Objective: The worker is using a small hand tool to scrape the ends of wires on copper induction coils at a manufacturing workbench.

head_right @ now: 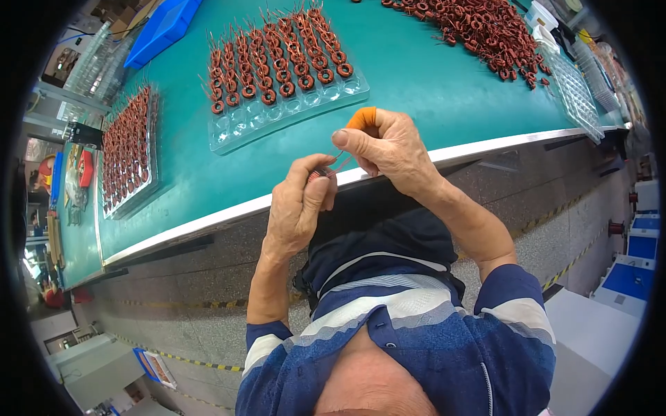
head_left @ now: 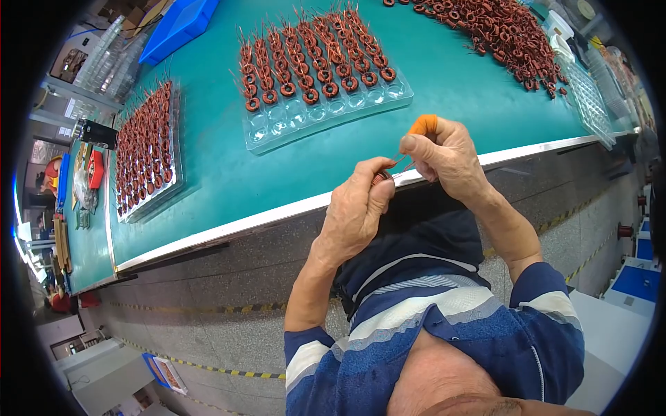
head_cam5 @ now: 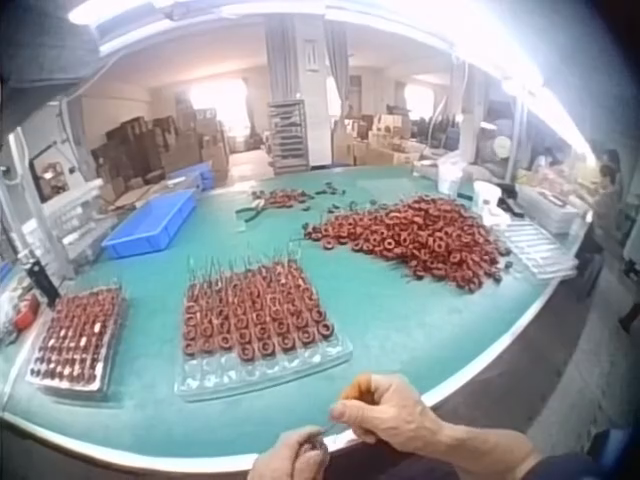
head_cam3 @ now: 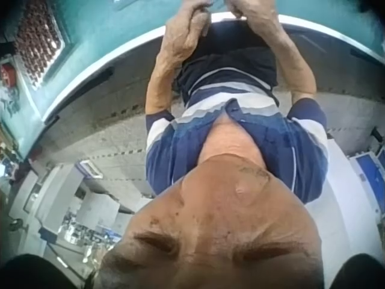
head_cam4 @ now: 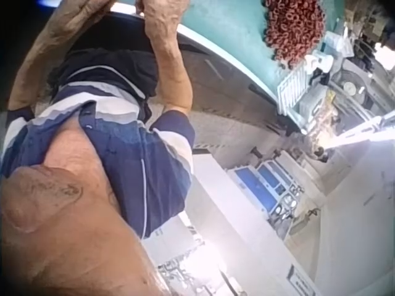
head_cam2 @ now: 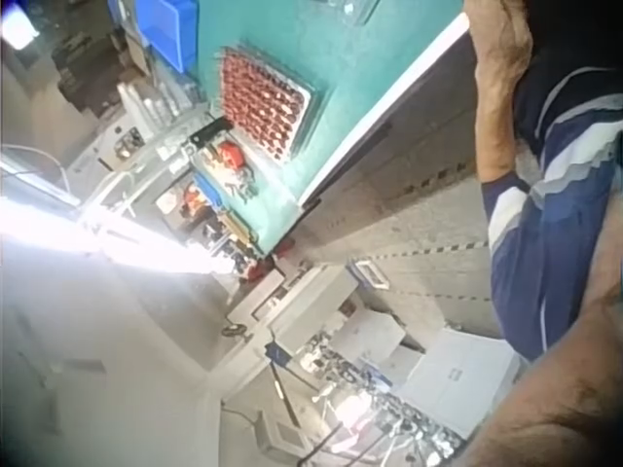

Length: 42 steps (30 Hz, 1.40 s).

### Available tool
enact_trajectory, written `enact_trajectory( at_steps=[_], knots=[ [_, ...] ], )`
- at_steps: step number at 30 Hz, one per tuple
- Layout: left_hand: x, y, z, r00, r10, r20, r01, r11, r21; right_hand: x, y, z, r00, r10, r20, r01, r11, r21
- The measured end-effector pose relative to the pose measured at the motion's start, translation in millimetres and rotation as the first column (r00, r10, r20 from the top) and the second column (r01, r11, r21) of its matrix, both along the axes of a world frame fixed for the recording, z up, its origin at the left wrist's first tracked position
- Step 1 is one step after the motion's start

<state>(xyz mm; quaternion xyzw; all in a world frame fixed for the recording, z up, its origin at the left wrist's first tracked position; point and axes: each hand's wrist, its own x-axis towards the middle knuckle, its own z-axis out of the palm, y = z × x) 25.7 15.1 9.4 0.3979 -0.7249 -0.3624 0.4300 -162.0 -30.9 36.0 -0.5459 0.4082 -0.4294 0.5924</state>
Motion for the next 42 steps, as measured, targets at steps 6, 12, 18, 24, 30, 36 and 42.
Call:
enact_trajectory(
  at_steps=[6,12,18,24,30,36,42],
  knots=[
    [-2,6,3,0.944,-0.062,-0.323,0.164,0.94,0.3,3,5,0,0.985,0.118,0.127,-0.119,0.993,0.007],
    [-4,11,0,0.945,-0.111,-0.309,0.197,0.944,0.263,1,7,1,0.953,0.168,0.252,-0.196,0.976,0.092],
    [-14,17,-9,0.85,-0.012,-0.526,0.242,0.897,0.371,8,2,3,0.915,0.188,0.356,-0.284,0.928,0.24],
    [-13,13,-10,0.838,0.076,-0.54,0.17,0.905,0.391,-3,16,0,0.973,-0.126,-0.195,0.097,0.984,-0.152],
    [-9,6,-9,0.992,0.066,-0.112,-0.048,0.987,0.153,7,19,6,0.985,0.054,-0.163,-0.062,0.997,-0.042],
    [10,10,-5,0.991,-0.042,-0.124,0.051,0.996,0.073,5,11,8,0.987,0.16,-0.023,-0.153,0.969,0.195],
    [19,7,7,0.984,-0.041,0.174,0.06,0.992,-0.109,6,11,3,0.981,0.187,-0.05,-0.172,0.961,0.217]
  ],
)
